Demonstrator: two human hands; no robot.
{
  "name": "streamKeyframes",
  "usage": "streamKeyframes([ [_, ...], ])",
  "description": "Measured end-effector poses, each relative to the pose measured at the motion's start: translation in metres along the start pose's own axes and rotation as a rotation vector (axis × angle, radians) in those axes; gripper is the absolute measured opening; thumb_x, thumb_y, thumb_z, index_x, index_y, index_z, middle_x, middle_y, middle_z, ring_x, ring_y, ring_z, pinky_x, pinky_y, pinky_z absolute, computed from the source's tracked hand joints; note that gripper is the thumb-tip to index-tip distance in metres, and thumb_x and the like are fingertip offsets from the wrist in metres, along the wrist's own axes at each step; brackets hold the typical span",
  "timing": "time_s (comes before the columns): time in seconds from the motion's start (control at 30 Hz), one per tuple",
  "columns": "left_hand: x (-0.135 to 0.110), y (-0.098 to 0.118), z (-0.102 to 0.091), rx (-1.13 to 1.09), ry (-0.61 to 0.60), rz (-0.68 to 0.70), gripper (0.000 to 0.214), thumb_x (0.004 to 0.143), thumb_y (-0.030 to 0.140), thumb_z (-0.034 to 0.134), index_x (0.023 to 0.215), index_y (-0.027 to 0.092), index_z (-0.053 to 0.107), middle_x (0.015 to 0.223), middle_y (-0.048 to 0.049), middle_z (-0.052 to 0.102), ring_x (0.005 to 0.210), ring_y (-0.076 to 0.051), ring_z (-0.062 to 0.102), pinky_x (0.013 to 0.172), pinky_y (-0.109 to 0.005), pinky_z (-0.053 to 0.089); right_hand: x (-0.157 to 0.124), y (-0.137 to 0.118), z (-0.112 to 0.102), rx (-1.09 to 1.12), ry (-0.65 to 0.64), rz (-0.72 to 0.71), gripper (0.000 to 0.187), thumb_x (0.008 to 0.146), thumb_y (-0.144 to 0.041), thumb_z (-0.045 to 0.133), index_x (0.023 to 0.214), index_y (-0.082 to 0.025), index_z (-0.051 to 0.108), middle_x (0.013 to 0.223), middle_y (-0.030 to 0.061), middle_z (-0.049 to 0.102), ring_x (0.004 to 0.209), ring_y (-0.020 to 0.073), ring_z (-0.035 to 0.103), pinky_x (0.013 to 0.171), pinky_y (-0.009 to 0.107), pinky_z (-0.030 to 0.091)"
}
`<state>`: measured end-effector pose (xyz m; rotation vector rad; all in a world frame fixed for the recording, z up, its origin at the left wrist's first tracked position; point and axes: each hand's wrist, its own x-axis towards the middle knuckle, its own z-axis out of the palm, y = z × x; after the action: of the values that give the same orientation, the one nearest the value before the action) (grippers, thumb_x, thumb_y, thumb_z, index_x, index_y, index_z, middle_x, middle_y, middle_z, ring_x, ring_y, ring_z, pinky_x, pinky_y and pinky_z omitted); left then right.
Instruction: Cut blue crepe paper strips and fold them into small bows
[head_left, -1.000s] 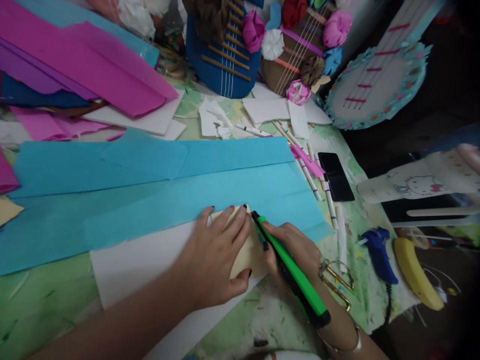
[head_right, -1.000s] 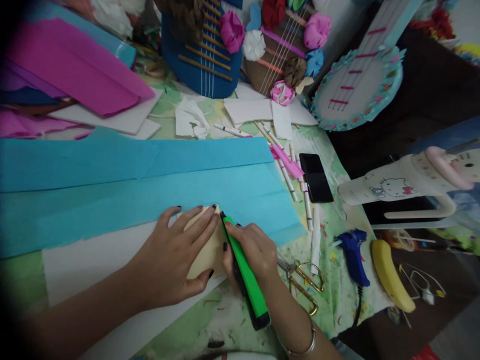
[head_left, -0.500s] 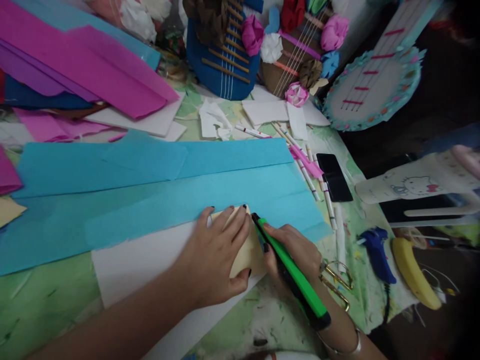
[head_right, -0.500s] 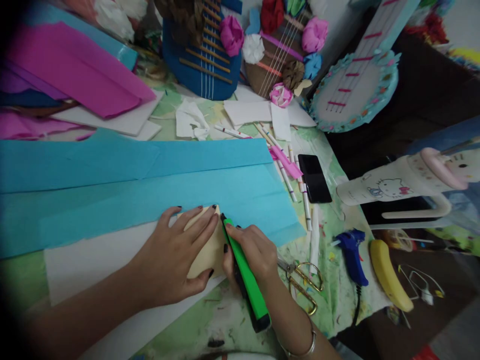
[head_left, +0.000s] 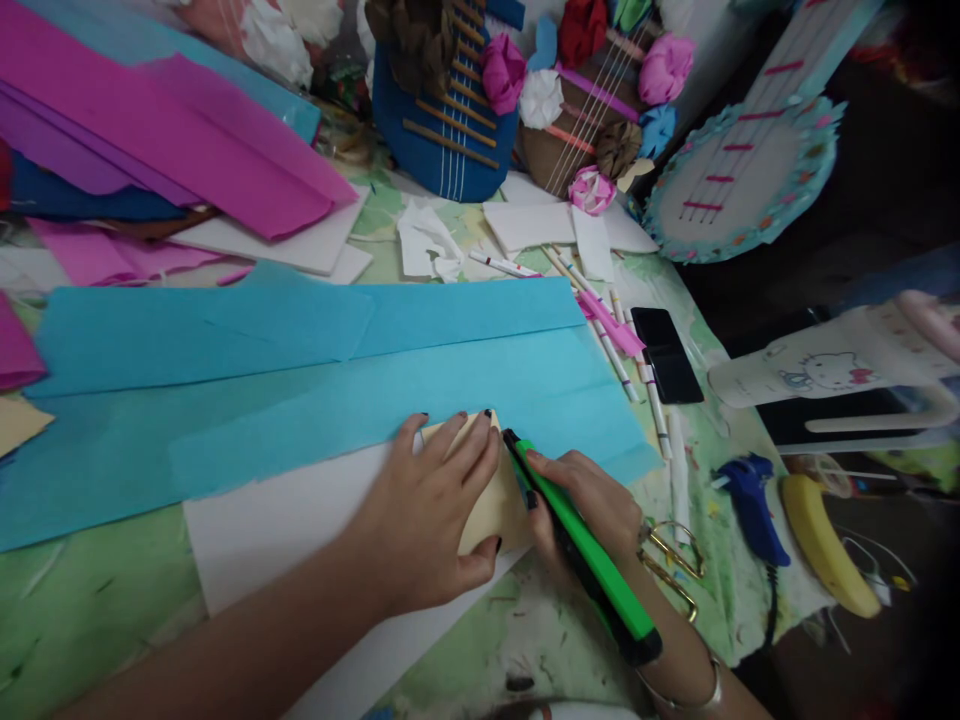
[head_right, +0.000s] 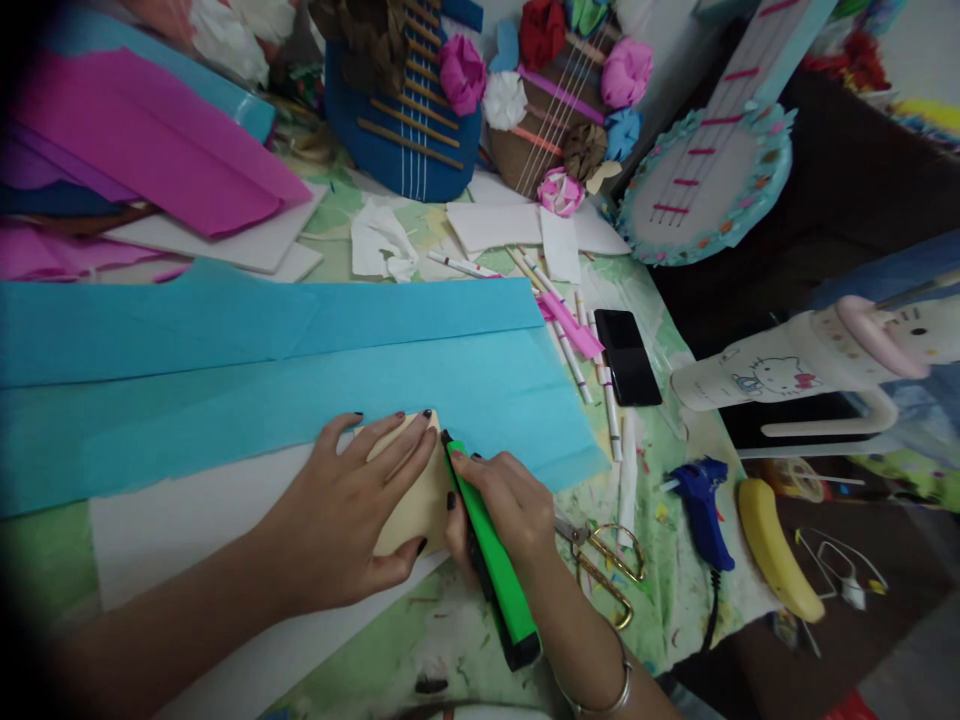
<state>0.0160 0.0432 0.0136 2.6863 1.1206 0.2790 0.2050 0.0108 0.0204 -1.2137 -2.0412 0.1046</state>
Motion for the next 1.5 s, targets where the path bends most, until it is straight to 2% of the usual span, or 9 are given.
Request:
streamKeyframes([
  [0.2, -0.0011, -0.0003, -0.0004, 0.003, 0.007, 0.006, 0.075, 0.079, 0.053, 0.048, 0.142, 0.012, 0.040, 0.148, -0.0129, 0.040, 0.130, -0.035, 0.039, 0.103, -0.058, 0.024, -0.0004, -0.0010, -0.0019, -0.006, 0.003, 0.008, 0.039, 0.076, -0.004, 0.054, 0.113, -0.017, 0.058, 0.078, 0.0055, 0.066, 0.062, 0.0150, 0.058, 0.054, 0.027, 0.050],
  [0.33, -0.0006, -0.0007, -0.0011, -0.004, 0.008, 0.004, 0.075, 0.079, 0.052, 0.049, 0.141, 0.011, 0.041, 0.148, -0.0129, 0.040, 0.130, -0.034, 0.039, 0.102, -0.058, 0.024, -0.0013, 0.0005, -0.0022, 0.011, -0.026, 0.008, 0.040, 0.075, -0.003, 0.055, 0.114, -0.015, 0.058, 0.078, 0.0072, 0.066, 0.062, 0.0152, 0.057, 0.054, 0.028, 0.050],
  [0.7, -0.0003, -0.0002, -0.0015, -0.011, -0.005, -0.004, 0.076, 0.079, 0.051, 0.050, 0.142, 0.011, 0.040, 0.149, -0.0131, 0.039, 0.130, -0.034, 0.038, 0.102, -0.058, 0.024, -0.0007, -0.0016, -0.0033, 0.015, 0.000, -0.003, 0.039, 0.076, -0.002, 0.054, 0.112, -0.015, 0.058, 0.075, 0.0061, 0.065, 0.057, 0.0140, 0.054, 0.051, 0.027, 0.048],
  [0.9, -0.0007, 0.0004, -0.0005, -0.018, 0.011, -0.005, 0.075, 0.078, 0.051, 0.050, 0.142, 0.011, 0.040, 0.149, -0.0129, 0.040, 0.130, -0.035, 0.038, 0.103, -0.058, 0.022, -0.0008, -0.0028, -0.0047, -0.007, -0.028, -0.009, 0.039, 0.077, -0.003, 0.053, 0.113, -0.016, 0.058, 0.078, 0.0068, 0.067, 0.062, 0.0150, 0.058, 0.053, 0.027, 0.049],
  [1.23, -0.0011, -0.0002, -0.0012, -0.025, -0.004, -0.009, 0.073, 0.079, 0.050, 0.050, 0.141, 0.013, 0.041, 0.149, -0.0133, 0.038, 0.131, -0.035, 0.038, 0.103, -0.060, 0.023, -0.0033, -0.0016, -0.0024, 0.024, 0.018, -0.041, 0.041, 0.073, -0.001, 0.057, 0.112, -0.012, 0.059, 0.075, 0.0083, 0.066, 0.064, 0.0176, 0.061, 0.054, 0.029, 0.050],
  [1.37, -0.0016, 0.0000, -0.0014, -0.036, -0.015, -0.010, 0.068, 0.079, 0.050, 0.052, 0.138, 0.016, 0.045, 0.149, -0.0135, 0.039, 0.131, -0.035, 0.038, 0.103, -0.060, 0.023, -0.0047, -0.0015, -0.0030, 0.028, 0.001, -0.020, 0.046, 0.074, -0.001, 0.057, 0.117, -0.015, 0.057, 0.082, 0.0090, 0.068, 0.066, 0.0175, 0.060, 0.056, 0.030, 0.050],
  [1.5, -0.0018, 0.0004, -0.0018, -0.035, 0.001, -0.004, 0.067, 0.078, 0.050, 0.052, 0.136, 0.015, 0.047, 0.148, -0.0147, 0.040, 0.130, -0.036, 0.039, 0.102, -0.061, 0.024, -0.0032, -0.0021, -0.0036, 0.001, -0.016, -0.028, 0.043, 0.075, -0.002, 0.055, 0.116, -0.016, 0.057, 0.077, 0.0058, 0.067, 0.063, 0.0162, 0.059, 0.053, 0.029, 0.050],
])
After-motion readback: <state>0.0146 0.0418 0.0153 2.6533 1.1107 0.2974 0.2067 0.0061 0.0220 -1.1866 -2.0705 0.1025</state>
